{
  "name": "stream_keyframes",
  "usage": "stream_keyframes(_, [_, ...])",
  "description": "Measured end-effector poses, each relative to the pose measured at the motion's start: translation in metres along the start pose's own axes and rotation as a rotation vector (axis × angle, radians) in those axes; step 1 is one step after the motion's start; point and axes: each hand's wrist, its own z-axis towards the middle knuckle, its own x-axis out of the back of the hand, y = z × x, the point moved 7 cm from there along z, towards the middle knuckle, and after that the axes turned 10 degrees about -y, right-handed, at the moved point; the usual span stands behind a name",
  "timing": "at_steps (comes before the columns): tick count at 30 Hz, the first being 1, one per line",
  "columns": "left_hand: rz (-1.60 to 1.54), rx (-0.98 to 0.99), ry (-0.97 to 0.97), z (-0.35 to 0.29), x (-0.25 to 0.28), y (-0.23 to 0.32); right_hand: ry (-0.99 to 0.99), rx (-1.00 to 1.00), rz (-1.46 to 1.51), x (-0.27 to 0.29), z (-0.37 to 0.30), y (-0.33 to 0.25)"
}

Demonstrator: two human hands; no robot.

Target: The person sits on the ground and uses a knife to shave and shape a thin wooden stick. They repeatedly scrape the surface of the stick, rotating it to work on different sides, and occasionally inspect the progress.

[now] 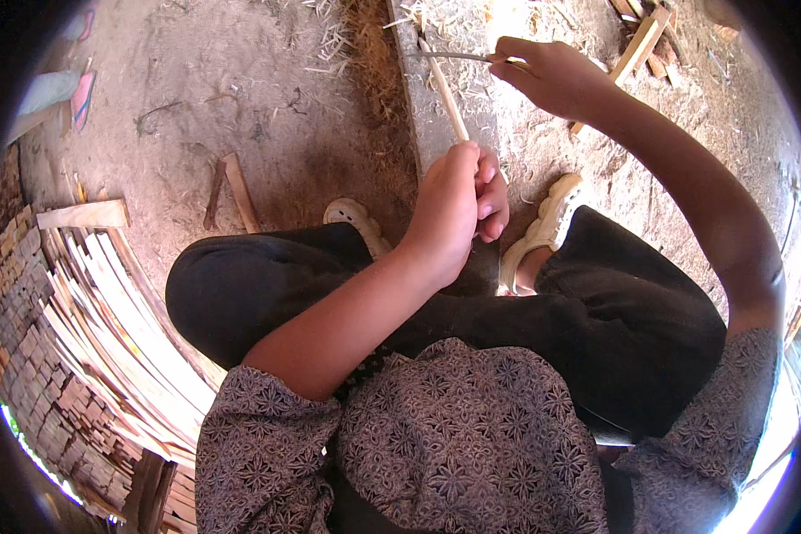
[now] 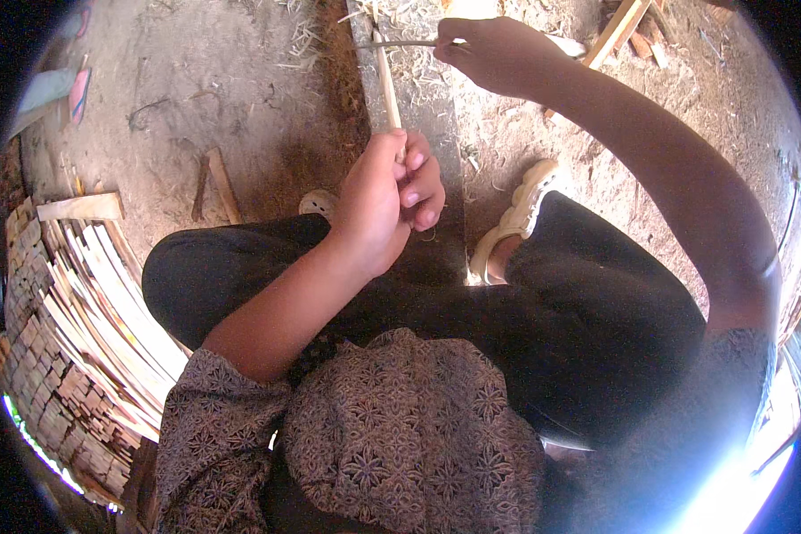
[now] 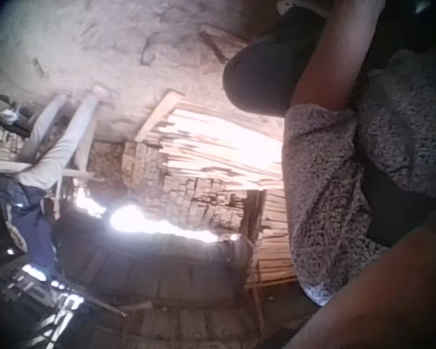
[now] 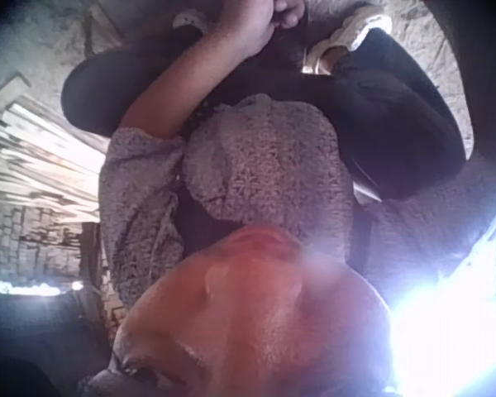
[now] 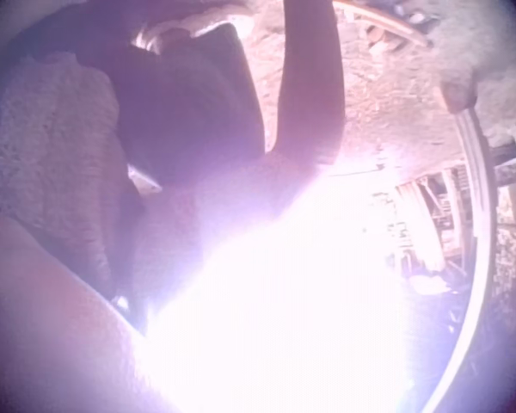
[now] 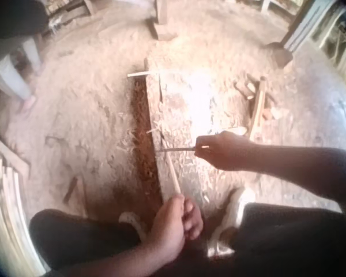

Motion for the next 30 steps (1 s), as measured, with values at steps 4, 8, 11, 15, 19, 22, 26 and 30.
stream_keyframes(4, [-0.025, 0.060, 0.054, -0.003, 0.010, -0.016, -0.098, -0.087, 0.063, 0.004, -0.045, -0.008])
stream_keyframes(8, [0.021, 0.009, 0.053, -0.003, 0.007, -0.016, -0.009, -0.039, 0.081, 0.004, -0.050, -0.008])
stream_keyframes(11, [0.075, 0.002, 0.068, -0.003, 0.007, -0.016, 0.027, 0.008, -0.018, 0.002, -0.021, 0.003])
stream_keyframes(15, [0.074, -0.027, 0.116, -0.005, 0.018, -0.019, 0.033, 0.012, -0.016, -0.003, -0.011, -0.006])
stream_keyframes(19, [0.059, -0.061, 0.120, -0.004, 0.013, -0.010, 0.054, 0.028, 0.023, 0.000, -0.023, -0.010])
stream_keyframes(22, [0.041, -0.068, 0.119, -0.003, 0.010, -0.007, 0.011, -0.031, 0.051, 0.006, -0.042, -0.015])
stream_keyframes(26, [0.008, -0.069, 0.129, -0.005, 0.009, -0.007, -0.068, -0.056, 0.123, 0.008, -0.061, -0.019])
stream_keyframes(30, [0.023, -0.066, 0.117, -0.003, 0.007, -0.008, 0.055, -0.020, -0.059, -0.008, -0.016, -0.007])
